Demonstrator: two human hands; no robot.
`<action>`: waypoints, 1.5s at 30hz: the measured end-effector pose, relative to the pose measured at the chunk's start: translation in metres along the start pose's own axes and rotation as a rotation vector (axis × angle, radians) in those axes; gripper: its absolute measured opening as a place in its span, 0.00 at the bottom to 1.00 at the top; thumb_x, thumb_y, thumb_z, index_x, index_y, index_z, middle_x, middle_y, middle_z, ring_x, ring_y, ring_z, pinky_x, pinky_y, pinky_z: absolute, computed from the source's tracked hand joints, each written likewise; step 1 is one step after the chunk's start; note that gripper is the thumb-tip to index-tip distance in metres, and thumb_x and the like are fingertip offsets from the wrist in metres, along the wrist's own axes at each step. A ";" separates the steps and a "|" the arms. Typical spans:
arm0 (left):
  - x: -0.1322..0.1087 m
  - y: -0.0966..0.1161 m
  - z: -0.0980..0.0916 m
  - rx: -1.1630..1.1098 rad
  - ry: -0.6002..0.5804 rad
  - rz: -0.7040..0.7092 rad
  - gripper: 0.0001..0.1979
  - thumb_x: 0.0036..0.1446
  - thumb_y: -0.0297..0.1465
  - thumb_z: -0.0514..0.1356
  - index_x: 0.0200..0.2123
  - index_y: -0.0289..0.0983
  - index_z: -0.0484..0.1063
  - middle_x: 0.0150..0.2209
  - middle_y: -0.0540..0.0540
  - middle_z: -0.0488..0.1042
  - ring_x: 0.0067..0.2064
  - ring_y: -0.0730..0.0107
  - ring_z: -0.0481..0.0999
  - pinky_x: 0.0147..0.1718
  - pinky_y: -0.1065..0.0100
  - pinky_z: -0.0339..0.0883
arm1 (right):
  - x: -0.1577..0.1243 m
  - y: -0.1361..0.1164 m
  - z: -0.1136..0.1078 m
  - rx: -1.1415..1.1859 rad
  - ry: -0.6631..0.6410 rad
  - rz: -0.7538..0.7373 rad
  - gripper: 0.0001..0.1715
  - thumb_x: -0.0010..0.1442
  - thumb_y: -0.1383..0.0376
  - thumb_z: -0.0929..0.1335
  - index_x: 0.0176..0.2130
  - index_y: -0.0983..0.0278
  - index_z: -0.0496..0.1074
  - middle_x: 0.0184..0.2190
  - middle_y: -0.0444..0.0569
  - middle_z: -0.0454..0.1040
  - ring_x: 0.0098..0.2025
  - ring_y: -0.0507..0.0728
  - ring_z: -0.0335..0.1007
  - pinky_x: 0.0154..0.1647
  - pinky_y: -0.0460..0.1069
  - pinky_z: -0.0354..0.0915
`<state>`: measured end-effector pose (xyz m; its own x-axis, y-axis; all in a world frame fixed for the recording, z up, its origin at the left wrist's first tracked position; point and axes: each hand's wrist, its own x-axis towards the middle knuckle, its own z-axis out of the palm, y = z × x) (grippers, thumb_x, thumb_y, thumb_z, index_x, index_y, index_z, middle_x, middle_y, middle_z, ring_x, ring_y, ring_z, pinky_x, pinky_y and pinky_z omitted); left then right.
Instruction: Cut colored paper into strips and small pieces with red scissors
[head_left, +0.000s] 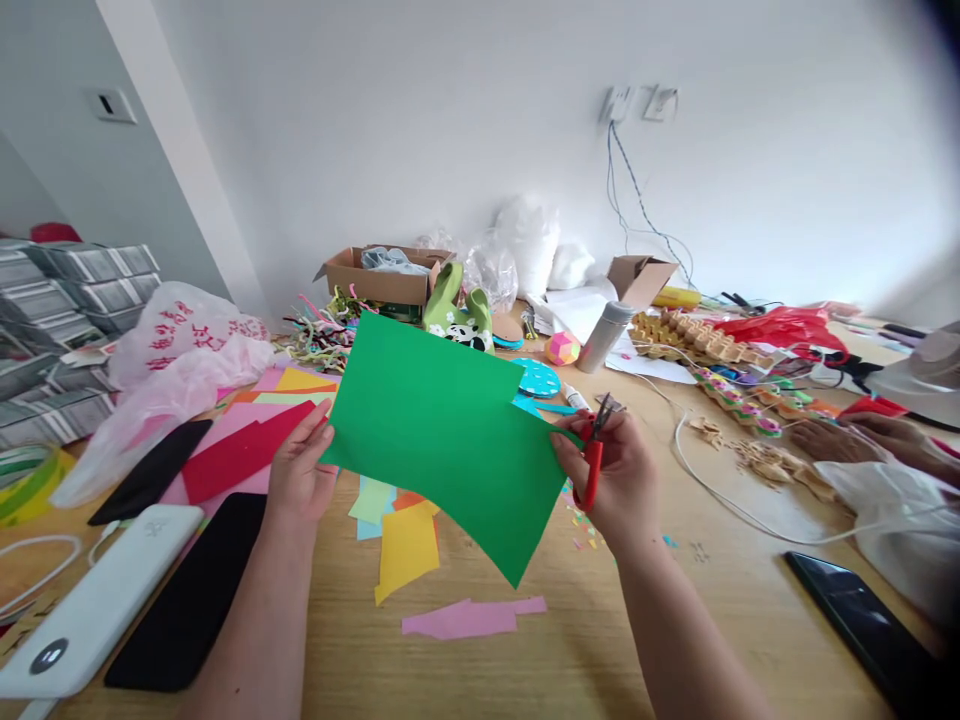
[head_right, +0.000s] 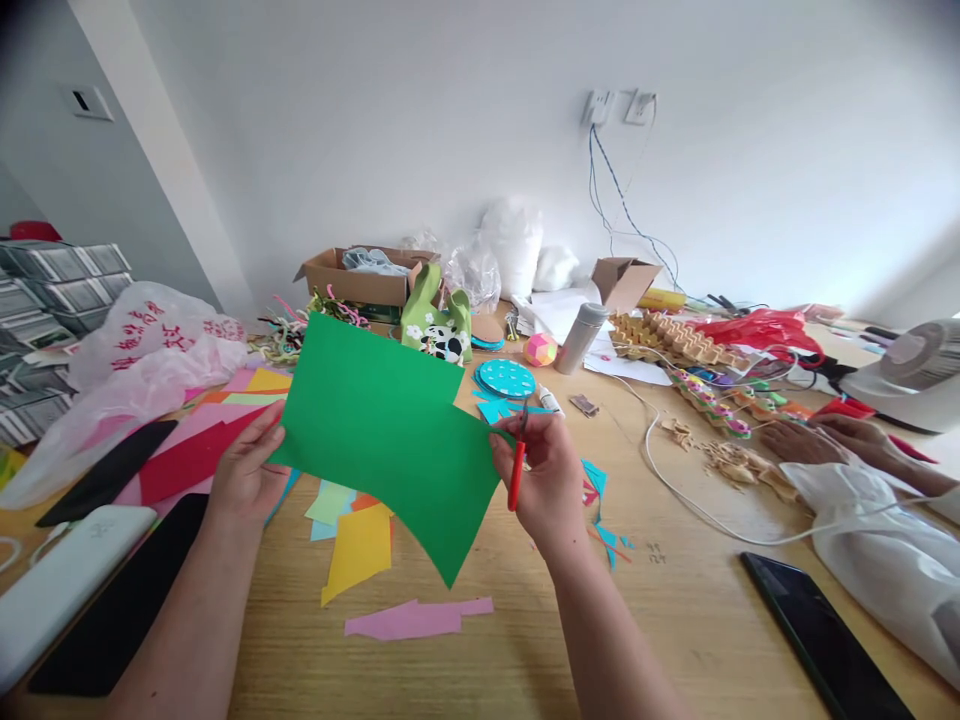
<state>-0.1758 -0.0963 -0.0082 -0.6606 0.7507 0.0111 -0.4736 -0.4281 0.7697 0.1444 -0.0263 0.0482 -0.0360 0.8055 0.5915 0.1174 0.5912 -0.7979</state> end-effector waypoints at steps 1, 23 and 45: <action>0.000 0.001 0.000 -0.066 -0.008 -0.020 0.19 0.46 0.28 0.69 0.45 0.37 0.77 0.41 0.44 0.81 0.48 0.63 0.78 0.48 0.66 0.71 | 0.001 0.000 0.000 0.042 0.014 0.041 0.14 0.51 0.64 0.74 0.33 0.59 0.65 0.33 0.47 0.74 0.34 0.56 0.73 0.31 0.50 0.69; -0.056 -0.045 0.053 -0.061 -0.124 -0.270 0.21 0.40 0.30 0.73 0.40 0.40 0.78 0.43 0.45 0.81 0.52 0.52 0.76 0.52 0.53 0.69 | -0.044 0.027 0.050 0.201 0.154 0.075 0.15 0.53 0.62 0.73 0.33 0.60 0.62 0.32 0.47 0.73 0.34 0.56 0.72 0.34 0.51 0.69; -0.037 -0.031 0.023 0.396 -0.449 -0.206 0.25 0.44 0.38 0.71 0.47 0.36 0.76 0.53 0.38 0.75 0.59 0.47 0.69 0.55 0.50 0.65 | 0.052 0.010 0.035 0.094 -0.179 0.155 0.23 0.43 0.59 0.77 0.30 0.61 0.61 0.25 0.40 0.65 0.26 0.51 0.60 0.28 0.47 0.60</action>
<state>-0.1238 -0.0991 -0.0181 -0.2294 0.9726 0.0381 -0.2569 -0.0983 0.9614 0.1095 0.0227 0.0664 -0.2006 0.8761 0.4384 0.0425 0.4549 -0.8895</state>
